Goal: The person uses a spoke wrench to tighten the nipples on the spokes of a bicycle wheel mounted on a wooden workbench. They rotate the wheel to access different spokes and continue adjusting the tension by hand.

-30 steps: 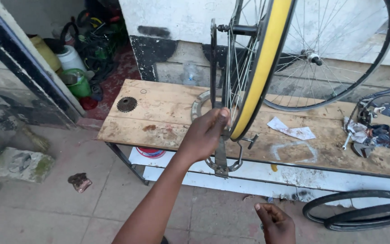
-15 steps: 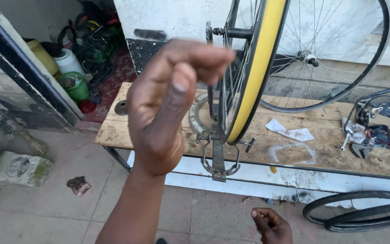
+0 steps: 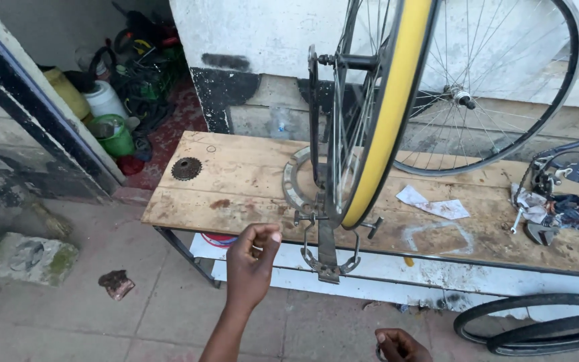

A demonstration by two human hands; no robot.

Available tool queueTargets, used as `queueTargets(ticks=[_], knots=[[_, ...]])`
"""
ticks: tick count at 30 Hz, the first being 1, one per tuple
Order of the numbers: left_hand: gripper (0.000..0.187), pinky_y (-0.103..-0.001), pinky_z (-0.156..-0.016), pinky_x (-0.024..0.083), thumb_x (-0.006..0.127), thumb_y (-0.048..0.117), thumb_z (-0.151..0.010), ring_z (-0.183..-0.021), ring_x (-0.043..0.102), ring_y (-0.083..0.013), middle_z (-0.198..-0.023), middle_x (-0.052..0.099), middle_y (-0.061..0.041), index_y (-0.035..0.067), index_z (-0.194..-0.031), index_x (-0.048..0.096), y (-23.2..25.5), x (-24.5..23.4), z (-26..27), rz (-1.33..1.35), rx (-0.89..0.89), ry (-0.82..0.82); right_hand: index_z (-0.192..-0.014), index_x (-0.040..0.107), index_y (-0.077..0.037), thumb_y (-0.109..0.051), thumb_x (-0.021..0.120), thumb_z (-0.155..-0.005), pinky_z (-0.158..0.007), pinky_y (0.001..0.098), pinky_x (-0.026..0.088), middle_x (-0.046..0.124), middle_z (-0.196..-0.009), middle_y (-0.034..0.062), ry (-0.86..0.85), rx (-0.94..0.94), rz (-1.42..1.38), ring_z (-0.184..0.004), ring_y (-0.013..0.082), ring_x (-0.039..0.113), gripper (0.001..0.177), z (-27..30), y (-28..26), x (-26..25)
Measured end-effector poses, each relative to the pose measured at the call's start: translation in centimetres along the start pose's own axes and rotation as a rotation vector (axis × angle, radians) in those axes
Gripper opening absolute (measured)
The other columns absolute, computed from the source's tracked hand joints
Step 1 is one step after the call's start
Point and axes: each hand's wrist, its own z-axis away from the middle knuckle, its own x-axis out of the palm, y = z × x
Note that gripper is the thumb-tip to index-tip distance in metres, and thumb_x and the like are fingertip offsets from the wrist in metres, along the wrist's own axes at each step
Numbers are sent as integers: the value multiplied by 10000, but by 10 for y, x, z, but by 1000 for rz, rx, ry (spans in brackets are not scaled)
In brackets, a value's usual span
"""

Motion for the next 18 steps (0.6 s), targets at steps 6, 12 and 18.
queueTargets(ticks=[6, 12, 18], knots=[[284, -282, -617, 471, 629, 352, -884, -758, 567, -101, -904, 705, 16, 136, -1047, 718, -17, 2, 1, -15, -103, -106, -945, 840, 7, -211, 751, -871, -610, 371, 402, 610, -688, 128, -59, -36, -72, -610, 202, 492, 248, -5, 9, 8], [341, -362, -623, 443, 581, 401, -900, -767, 559, -141, -943, 681, 0, 153, -1111, 684, -14, 3, 2, -32, -147, -178, -1011, 826, 4, -205, 733, -898, -726, 390, 459, 689, -783, 157, -63, 99, -59, -760, 255, 624, 256, 0, 0, 8], [359, -298, -628, 464, 596, 409, -886, -775, 567, -113, -960, 700, 3, 133, -1094, 692, -15, 3, -2, -11, -140, -166, -1000, 820, 20, -194, 745, -886, -712, 366, 466, 716, -773, 161, -42, 94, -90, -723, 238, 616, 254, 1, 8, 7]])
